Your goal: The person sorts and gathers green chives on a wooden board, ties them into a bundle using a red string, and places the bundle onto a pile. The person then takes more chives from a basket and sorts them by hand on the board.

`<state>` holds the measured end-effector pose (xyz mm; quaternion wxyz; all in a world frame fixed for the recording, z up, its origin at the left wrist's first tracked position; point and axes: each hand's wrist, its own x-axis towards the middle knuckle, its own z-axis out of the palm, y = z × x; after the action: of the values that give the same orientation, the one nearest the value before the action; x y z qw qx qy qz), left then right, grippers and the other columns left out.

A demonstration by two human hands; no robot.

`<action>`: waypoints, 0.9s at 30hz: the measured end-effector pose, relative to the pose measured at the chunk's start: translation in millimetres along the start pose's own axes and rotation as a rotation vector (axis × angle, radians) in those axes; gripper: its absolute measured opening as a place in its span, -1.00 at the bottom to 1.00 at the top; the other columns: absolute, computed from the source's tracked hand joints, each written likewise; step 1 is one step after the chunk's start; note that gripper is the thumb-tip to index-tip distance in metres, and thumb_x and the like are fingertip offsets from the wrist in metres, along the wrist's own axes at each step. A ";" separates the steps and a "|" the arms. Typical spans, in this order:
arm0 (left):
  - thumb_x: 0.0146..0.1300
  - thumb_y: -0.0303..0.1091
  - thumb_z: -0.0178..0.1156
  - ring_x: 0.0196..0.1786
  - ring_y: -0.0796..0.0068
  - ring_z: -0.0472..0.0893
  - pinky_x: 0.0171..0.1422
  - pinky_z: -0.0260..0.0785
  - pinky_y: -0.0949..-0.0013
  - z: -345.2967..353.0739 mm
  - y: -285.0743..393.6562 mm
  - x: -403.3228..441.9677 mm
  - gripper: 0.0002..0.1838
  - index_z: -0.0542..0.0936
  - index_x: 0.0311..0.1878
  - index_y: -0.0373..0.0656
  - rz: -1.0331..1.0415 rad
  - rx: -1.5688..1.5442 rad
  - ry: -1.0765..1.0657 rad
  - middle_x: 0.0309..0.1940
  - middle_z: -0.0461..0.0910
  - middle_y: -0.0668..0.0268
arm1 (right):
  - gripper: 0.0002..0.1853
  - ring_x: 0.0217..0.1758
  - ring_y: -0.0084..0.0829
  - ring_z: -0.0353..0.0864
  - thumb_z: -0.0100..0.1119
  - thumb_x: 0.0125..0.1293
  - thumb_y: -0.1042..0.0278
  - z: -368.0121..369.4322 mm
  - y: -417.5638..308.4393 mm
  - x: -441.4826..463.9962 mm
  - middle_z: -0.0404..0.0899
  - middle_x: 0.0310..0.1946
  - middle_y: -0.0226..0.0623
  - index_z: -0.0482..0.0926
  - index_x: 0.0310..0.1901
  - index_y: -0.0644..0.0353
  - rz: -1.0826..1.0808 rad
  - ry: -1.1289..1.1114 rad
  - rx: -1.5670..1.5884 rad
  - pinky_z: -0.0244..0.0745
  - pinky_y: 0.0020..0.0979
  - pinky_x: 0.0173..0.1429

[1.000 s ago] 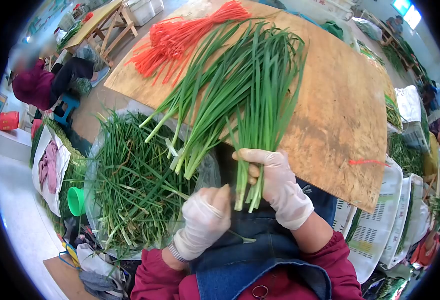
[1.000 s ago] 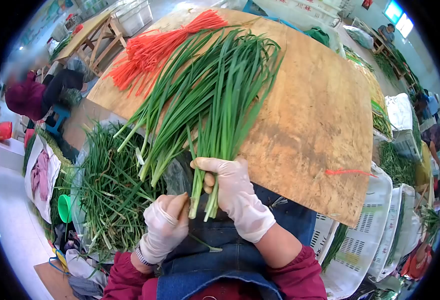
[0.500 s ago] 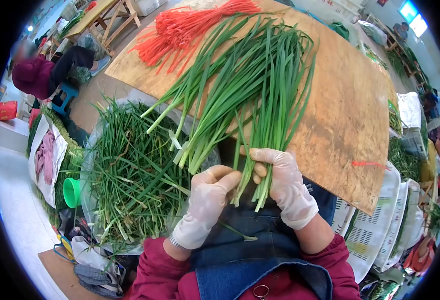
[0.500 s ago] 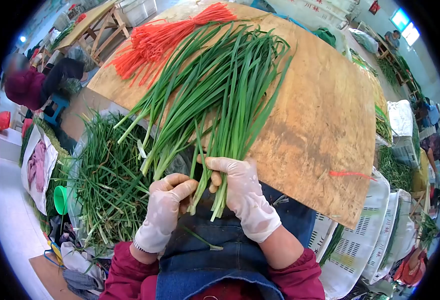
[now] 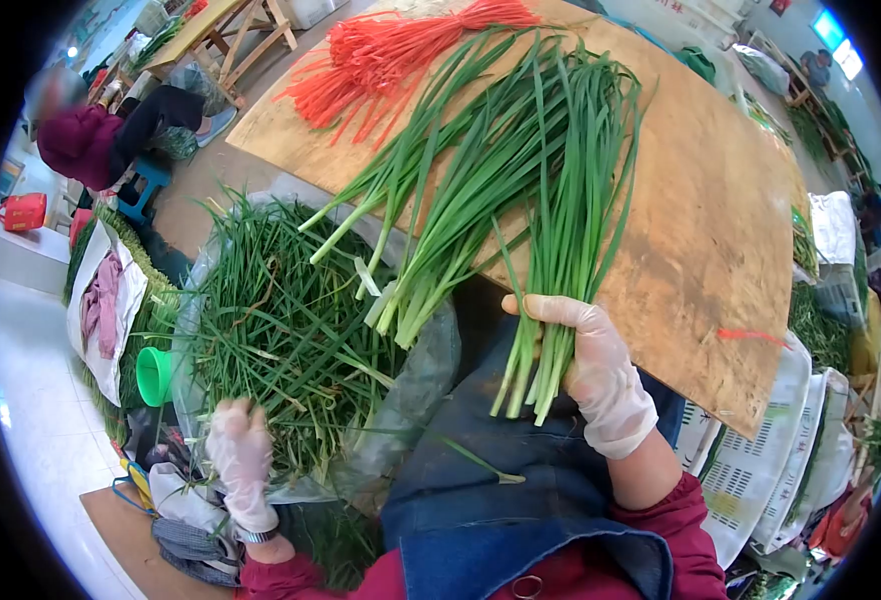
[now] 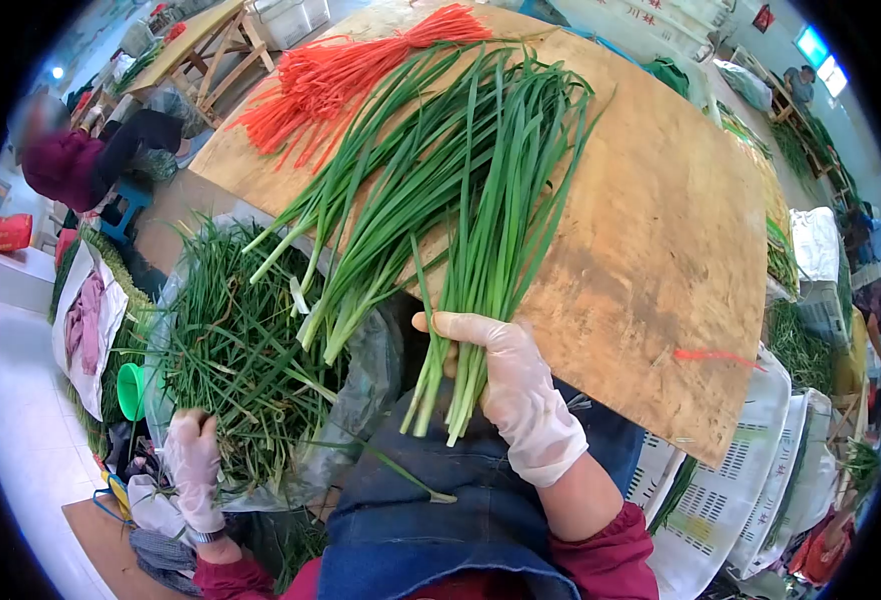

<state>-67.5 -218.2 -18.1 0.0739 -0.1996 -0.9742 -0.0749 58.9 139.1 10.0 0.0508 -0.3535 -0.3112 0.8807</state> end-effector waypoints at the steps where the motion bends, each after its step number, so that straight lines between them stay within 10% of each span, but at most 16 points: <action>1: 0.03 -0.41 0.24 -0.32 0.11 0.54 -0.22 0.39 0.22 -9.6 37.8 12.7 -0.82 0.57 -0.29 -0.26 0.001 -0.223 0.017 -0.36 0.54 0.07 | -0.74 -0.45 -0.46 0.53 0.17 0.12 0.46 5.3 -2.6 -5.4 0.61 -0.32 -0.16 0.54 -0.17 0.42 0.004 0.018 0.016 0.51 -0.38 -0.30; 5: 0.04 -0.49 0.26 -0.32 0.21 0.53 -0.20 0.38 0.31 -8.3 127.4 45.5 -0.79 0.57 -0.21 -0.27 0.211 -0.638 0.082 -0.37 0.52 0.15 | -0.71 -0.26 -0.30 0.62 0.14 0.13 0.48 11.9 -4.7 -6.9 0.60 -0.27 -0.08 0.50 -0.12 0.46 0.020 -0.027 0.101 0.61 -0.21 -0.12; 10: 0.06 -0.42 0.29 -0.44 0.34 0.52 -0.38 0.35 0.33 18.0 171.2 86.4 -0.72 0.55 -0.15 -0.30 0.497 -0.324 0.215 -0.47 0.53 0.26 | -0.76 -0.55 -0.47 0.47 0.09 0.16 0.48 9.3 -19.6 -11.8 0.52 -0.48 -0.22 0.50 -0.19 0.49 0.130 -0.111 0.163 0.42 -0.53 -0.45; 17: 0.31 -0.23 0.05 -0.73 0.69 0.28 -0.67 0.02 0.62 -20.2 154.8 111.8 -0.71 0.59 -0.22 -0.29 -0.237 -1.510 -0.511 -0.66 0.44 0.44 | -0.68 -0.65 -0.72 0.26 -0.02 0.27 0.40 21.7 -85.1 -96.8 0.44 -0.45 -0.33 0.37 -0.04 0.47 -0.360 -0.394 0.294 0.18 -0.69 -0.65; 21: 0.31 -0.20 0.05 -0.68 0.68 0.31 -0.63 0.07 0.60 -7.9 156.2 106.3 -0.68 0.57 -0.17 -0.32 -0.284 -1.448 -0.515 -0.63 0.46 0.39 | -0.72 -0.66 -0.73 0.23 0.01 0.24 0.45 23.3 -76.5 -88.5 0.40 -0.49 -0.38 0.39 -0.05 0.44 -0.510 -0.184 0.263 0.16 -0.69 -0.65; 27: 0.18 -0.54 0.14 -0.34 0.66 0.48 -0.21 0.32 0.59 -35.8 178.3 71.4 -0.80 0.54 -0.12 -0.40 -0.235 -1.340 -0.338 -0.35 0.58 0.32 | -0.81 -0.61 -0.53 0.45 0.26 0.08 0.50 4.4 -19.6 -22.6 0.51 -0.53 -0.30 0.51 -0.28 0.34 -0.114 -0.026 0.117 0.36 -0.50 -0.53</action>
<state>-57.1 -35.3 50.1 -0.2262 -0.1043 -0.7315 -0.6347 70.2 145.6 37.3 0.1173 -0.3202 -0.2795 0.8975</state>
